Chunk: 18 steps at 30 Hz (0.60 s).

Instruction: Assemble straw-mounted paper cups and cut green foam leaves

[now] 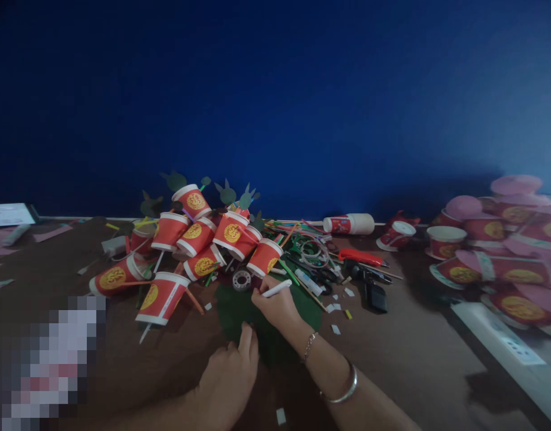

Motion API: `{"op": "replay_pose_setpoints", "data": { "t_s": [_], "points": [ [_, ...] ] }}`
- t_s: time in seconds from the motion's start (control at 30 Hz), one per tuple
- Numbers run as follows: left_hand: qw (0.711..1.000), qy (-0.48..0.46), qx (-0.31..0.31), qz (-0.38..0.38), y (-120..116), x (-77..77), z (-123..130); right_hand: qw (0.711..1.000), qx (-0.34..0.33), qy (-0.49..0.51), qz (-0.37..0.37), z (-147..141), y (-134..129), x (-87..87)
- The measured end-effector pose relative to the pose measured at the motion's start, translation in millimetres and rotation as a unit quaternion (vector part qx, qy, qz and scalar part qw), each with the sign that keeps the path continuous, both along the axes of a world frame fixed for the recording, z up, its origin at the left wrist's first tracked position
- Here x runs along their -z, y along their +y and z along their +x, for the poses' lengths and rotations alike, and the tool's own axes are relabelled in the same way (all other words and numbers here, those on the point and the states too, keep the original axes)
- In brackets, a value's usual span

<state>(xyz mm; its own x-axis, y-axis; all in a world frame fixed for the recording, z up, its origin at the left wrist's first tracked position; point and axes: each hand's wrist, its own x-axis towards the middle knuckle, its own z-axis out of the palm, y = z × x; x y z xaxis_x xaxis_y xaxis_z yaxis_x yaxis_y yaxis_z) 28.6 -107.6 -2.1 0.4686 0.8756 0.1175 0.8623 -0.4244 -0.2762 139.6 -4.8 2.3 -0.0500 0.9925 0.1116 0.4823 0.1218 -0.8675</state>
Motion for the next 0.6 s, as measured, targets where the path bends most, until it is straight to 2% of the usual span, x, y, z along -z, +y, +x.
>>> {"op": "replay_pose_setpoints", "data": {
  "t_s": [0.2,0.6],
  "points": [
    [1.0,0.008,0.003,-0.002,0.2,-2.3,-0.9,1.0,0.008,-0.004,0.013,-1.1,0.7,0.3],
    [1.0,0.001,-0.004,0.001,0.0,1.3,0.1,1.0,-0.003,0.022,-0.01,-0.6,0.4,-1.4]
  ]
}}
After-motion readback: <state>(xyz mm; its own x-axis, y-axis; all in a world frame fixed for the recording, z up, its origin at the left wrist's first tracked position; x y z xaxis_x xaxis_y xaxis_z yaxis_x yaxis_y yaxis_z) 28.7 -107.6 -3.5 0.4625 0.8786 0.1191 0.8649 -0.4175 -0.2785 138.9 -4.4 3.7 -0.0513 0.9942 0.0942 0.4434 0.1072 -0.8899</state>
